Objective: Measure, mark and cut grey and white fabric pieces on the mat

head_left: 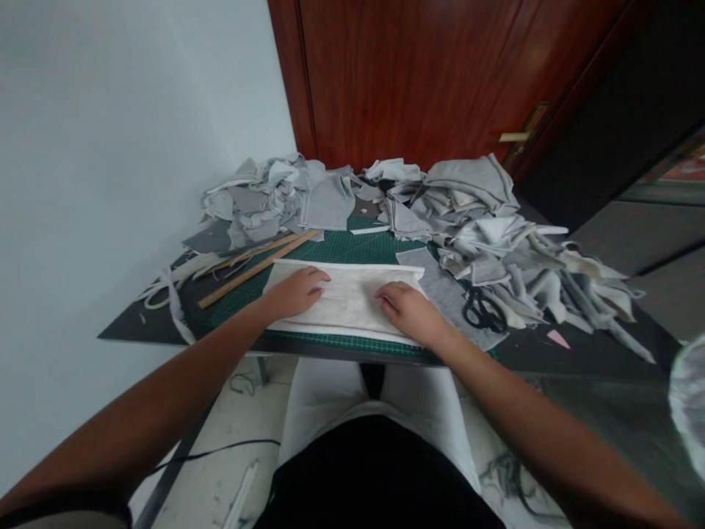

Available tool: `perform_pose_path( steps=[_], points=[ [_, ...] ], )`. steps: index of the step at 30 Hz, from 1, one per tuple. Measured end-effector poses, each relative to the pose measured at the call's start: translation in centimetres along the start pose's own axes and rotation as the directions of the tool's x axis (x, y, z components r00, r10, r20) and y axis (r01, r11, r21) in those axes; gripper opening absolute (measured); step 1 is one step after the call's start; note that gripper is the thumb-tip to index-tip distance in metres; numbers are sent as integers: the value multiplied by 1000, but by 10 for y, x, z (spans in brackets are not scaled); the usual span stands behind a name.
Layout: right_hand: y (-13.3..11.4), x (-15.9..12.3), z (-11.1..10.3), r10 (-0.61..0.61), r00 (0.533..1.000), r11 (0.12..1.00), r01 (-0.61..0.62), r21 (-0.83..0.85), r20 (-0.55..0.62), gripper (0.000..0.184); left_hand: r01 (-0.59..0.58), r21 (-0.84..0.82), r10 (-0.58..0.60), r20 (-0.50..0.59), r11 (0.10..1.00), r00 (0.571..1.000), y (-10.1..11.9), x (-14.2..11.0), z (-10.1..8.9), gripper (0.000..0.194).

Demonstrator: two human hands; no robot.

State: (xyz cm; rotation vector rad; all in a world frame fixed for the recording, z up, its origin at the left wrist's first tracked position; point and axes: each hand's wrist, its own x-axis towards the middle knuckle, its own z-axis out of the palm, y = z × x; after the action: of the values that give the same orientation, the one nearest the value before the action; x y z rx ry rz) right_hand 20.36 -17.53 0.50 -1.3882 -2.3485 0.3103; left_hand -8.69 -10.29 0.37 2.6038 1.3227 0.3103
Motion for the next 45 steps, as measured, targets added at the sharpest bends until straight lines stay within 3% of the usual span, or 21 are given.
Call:
perform_pose_path(
  steps=[4,8,15,22,26,29,35,40,41,43,45],
  points=[
    [-4,30,28,-27,1000,999,27,-19,6,33,17,138,-10,-55,990,998,15,26,18,38],
    [-5,19,44,-61,998,997,61,-48,6,49,82,173,-68,-88,981,994,18,39,28,44],
    [-6,-1,43,-105,989,985,117,-125,100,69,244,249,-250,-10,937,968,25,63,41,60],
    [-11,-5,43,-162,977,977,179,-113,141,78,412,186,-418,-6,892,908,30,100,44,68],
    [-13,-6,44,-176,972,976,193,-101,153,79,470,163,-477,7,868,879,25,121,46,74],
    [-14,-9,45,-178,972,976,194,-95,152,81,449,146,-451,-21,882,892,18,127,48,73],
    [-11,5,34,-188,966,978,200,-53,175,81,324,124,-309,-124,938,943,10,121,48,60],
    [8,48,31,-18,999,997,20,-72,30,48,252,119,-223,-213,960,951,-4,91,15,56],
    [12,54,33,10,1000,997,-9,-75,11,46,272,123,-235,-251,955,939,-13,77,6,53],
    [18,59,38,47,999,996,-49,-80,-17,47,387,150,-304,-393,910,868,-35,44,-10,43],
    [21,59,43,75,996,993,-78,-84,-43,49,502,161,-398,-427,850,812,-63,6,-23,37]
  ],
)
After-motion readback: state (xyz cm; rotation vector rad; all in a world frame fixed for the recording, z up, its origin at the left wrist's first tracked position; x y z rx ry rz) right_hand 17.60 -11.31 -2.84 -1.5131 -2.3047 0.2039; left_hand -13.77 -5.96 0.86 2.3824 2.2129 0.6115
